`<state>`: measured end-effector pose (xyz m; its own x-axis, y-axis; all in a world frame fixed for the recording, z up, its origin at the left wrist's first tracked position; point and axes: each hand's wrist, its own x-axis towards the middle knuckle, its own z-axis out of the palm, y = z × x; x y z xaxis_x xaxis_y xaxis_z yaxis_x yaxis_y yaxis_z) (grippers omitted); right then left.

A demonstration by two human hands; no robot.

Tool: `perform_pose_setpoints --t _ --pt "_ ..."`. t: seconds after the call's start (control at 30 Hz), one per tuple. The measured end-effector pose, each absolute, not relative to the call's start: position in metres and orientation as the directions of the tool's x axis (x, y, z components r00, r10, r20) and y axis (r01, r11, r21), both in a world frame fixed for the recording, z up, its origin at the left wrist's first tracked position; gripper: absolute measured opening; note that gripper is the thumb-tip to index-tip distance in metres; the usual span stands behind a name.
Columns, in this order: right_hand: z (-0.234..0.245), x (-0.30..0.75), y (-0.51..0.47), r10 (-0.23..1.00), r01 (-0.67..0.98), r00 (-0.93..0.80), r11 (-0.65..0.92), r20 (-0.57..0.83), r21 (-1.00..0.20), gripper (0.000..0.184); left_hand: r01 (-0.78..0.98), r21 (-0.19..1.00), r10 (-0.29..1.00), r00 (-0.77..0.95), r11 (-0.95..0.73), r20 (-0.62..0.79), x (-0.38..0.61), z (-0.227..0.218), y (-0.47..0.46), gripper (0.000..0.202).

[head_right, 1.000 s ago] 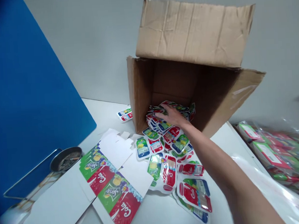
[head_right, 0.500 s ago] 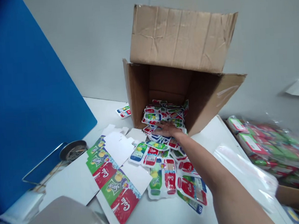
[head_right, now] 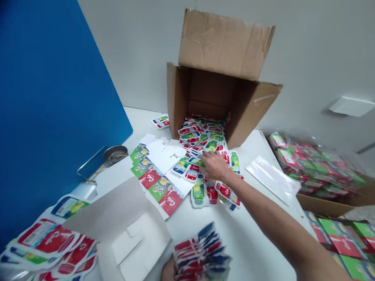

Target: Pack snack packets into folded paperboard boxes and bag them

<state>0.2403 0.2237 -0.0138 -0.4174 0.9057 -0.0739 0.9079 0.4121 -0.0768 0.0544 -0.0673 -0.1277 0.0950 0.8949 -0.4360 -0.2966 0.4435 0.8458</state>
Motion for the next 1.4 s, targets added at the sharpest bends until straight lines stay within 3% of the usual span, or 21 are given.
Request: perform_pose_setpoints --t 0.1,0.27,0.47,0.53,0.67,0.73,1.0,1.1,1.23,1.4 --pt "-0.026 0.218 0.214 0.956 0.953 -0.288 0.278 -0.063 -0.123 0.041 -0.341 0.851 0.914 0.076 0.398 -0.397 0.057 -0.124 -0.064 0.081" --pt "-0.023 0.227 0.222 0.983 0.927 -0.181 0.164 -0.019 -0.337 0.033 -0.265 0.903 0.940 0.147 0.338 -0.308 0.048 -0.112 -0.061 0.068" --pt "0.005 0.302 0.182 0.988 0.751 -0.076 0.143 0.131 -0.644 0.051 -0.225 0.935 0.955 0.183 0.273 -0.235 0.044 -0.108 -0.058 0.063" --pt "0.011 0.321 0.157 0.986 0.636 -0.014 0.138 0.168 -0.759 0.059 -0.226 0.939 0.959 0.180 0.258 -0.220 0.045 -0.107 -0.057 0.065" --pt "0.005 0.346 0.110 0.990 0.192 0.090 0.093 0.112 -0.977 0.060 -0.230 0.952 0.977 0.117 0.200 -0.177 0.048 -0.104 -0.057 0.067" --pt "-0.003 0.354 0.095 0.996 0.153 0.081 0.018 0.031 -0.988 0.059 -0.207 0.958 0.978 0.109 0.198 -0.179 0.049 -0.103 -0.057 0.065" --pt "-0.013 0.371 0.088 0.989 0.426 -0.060 -0.094 -0.132 -0.900 0.054 -0.159 0.974 0.975 0.179 0.159 -0.130 0.041 -0.101 -0.055 0.063" --pt "-0.014 0.373 0.097 0.991 0.538 -0.065 -0.064 -0.117 -0.841 0.049 -0.143 0.976 0.974 0.178 0.164 -0.138 0.041 -0.102 -0.056 0.064" --pt "-0.027 0.367 0.115 1.000 0.685 -0.008 -0.015 -0.028 -0.728 0.028 -0.136 0.978 0.976 0.170 0.160 -0.136 0.043 -0.107 -0.055 0.065" --pt "-0.045 0.357 0.121 0.995 0.762 0.095 -0.052 0.031 -0.646 0.018 -0.091 0.983 0.977 0.159 0.157 -0.141 0.043 -0.110 -0.055 0.064"
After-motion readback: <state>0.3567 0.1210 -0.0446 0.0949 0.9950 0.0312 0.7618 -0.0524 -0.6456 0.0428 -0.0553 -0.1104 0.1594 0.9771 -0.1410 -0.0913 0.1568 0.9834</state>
